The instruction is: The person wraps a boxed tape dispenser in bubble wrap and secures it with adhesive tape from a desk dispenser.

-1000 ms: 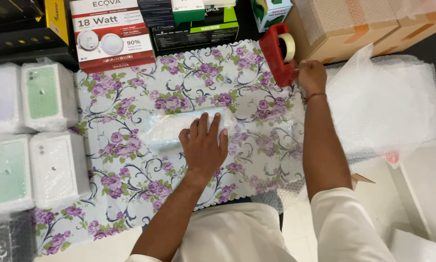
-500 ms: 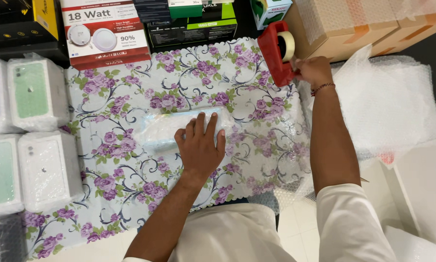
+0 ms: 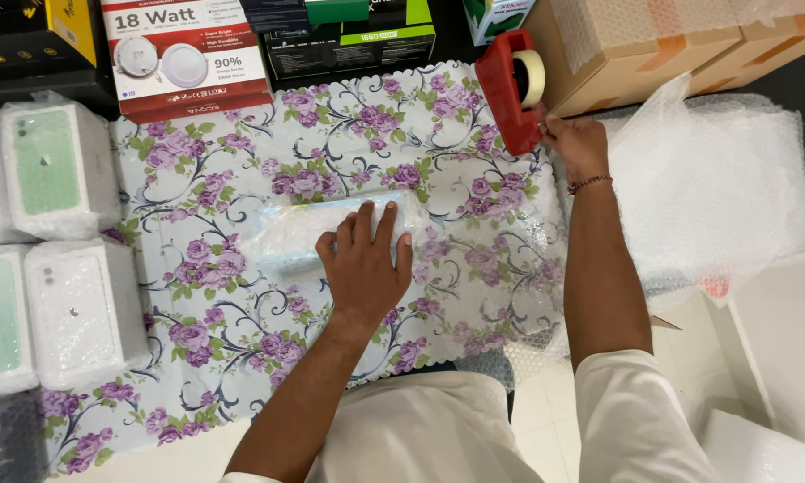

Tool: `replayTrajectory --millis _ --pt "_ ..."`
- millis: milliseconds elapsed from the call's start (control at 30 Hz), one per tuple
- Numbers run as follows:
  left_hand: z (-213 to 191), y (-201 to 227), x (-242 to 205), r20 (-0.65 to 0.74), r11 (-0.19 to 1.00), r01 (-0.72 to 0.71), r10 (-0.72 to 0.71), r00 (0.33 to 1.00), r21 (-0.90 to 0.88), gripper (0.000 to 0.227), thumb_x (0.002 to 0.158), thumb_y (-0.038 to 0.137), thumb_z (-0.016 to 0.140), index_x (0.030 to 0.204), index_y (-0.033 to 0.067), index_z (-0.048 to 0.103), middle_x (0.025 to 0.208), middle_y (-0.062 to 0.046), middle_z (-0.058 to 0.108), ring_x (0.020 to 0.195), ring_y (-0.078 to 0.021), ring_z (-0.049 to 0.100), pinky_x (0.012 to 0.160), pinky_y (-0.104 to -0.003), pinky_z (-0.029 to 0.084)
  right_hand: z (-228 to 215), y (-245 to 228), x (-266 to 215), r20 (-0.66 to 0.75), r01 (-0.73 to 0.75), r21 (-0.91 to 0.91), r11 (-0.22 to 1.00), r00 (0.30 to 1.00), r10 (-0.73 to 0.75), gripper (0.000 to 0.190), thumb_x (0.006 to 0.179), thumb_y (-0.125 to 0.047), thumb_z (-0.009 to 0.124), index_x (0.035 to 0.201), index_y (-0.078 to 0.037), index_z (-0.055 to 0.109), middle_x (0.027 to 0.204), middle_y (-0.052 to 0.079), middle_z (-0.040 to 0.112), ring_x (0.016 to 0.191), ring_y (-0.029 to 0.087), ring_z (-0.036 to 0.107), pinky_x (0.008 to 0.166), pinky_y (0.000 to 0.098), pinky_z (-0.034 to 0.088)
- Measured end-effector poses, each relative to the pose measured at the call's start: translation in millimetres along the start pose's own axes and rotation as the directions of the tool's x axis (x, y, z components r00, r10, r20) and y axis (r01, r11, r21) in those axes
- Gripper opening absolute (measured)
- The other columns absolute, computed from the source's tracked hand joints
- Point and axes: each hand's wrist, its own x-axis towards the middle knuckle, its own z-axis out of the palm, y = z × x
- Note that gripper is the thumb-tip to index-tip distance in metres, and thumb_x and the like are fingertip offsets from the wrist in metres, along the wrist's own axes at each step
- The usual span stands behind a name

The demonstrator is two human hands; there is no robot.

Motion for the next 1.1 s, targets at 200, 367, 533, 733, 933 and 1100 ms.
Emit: replayTrajectory --millis 200,367,533,733,933,1100 --pt "-4 0 4 -0.028 1.0 -0.021 0.021 0.999 0.005 0.05 0.117 0.052 0.053 0.146 0.0213 0.079 0.139 -0.011 0.071 0.123 -0.0321 0.068 0.102 -0.053 0.037 12 16 2 -0.083 -0.022 0.045 0.999 0.996 0.026 0.041 0.108 -0.041 0.086 0.107 -0.001 0.081 0.099 0.011 0.072 0.092 0.016 0.084 0.077 0.0285 0.074" --pt "-4 -1 3 -0.03 1.0 -0.021 0.021 0.999 0.024 0.049 0.116 0.052 0.053 0.145 0.0225 0.079 0.138 -0.01 0.071 0.123 -0.031 0.068 0.103 -0.053 0.036 13 12 -15 -0.12 -0.063 0.138 0.988 0.99 0.079 0.052 0.109 -0.049 0.081 0.105 0.002 0.075 0.1 0.016 0.072 0.093 0.017 0.081 0.083 0.0321 0.074" --pt "-4 0 4 -0.025 1.0 -0.022 0.022 0.999 0.013 0.049 0.116 0.052 0.054 0.145 0.022 0.079 0.138 -0.011 0.071 0.123 -0.0316 0.068 0.102 -0.054 0.037 25 -16 -54 -0.076 -0.079 0.265 0.961 0.992 0.102 0.049 0.112 -0.046 0.078 0.108 0.002 0.07 0.103 0.014 0.066 0.097 0.02 0.075 0.088 0.031 0.075" --pt "-4 1 2 -0.029 1.0 -0.012 0.012 0.999 0.01 0.049 0.116 0.052 0.053 0.146 0.0216 0.079 0.139 -0.011 0.071 0.123 -0.0323 0.068 0.103 -0.054 0.036 29 16 -32 -0.102 -0.041 0.326 0.945 0.992 0.078 0.027 0.114 -0.034 0.077 0.105 -0.009 0.077 0.096 0.005 0.065 0.09 0.016 0.072 0.086 0.0363 0.078" --pt "-4 3 3 -0.035 1.0 -0.001 0.002 0.999 0.012 0.05 0.117 0.053 0.051 0.144 0.0224 0.08 0.139 -0.011 0.072 0.123 -0.0304 0.068 0.103 -0.053 0.036 20 41 -10 -0.074 0.008 0.307 0.952 0.997 0.016 0.023 0.115 -0.027 0.077 0.105 -0.006 0.075 0.096 0.003 0.063 0.092 0.012 0.066 0.094 0.0363 0.075" --pt "-3 3 -2 -0.053 1.0 -0.001 0.0 0.999 -0.009 0.051 0.118 0.053 0.05 0.146 0.0223 0.079 0.139 -0.012 0.071 0.123 -0.0308 0.067 0.105 -0.054 0.036 16 65 -23 -0.066 0.033 0.102 0.994 0.997 -0.026 0.022 0.118 -0.029 0.076 0.116 -0.008 0.08 0.098 0.007 0.068 0.089 0.016 0.079 0.08 0.035 0.074"
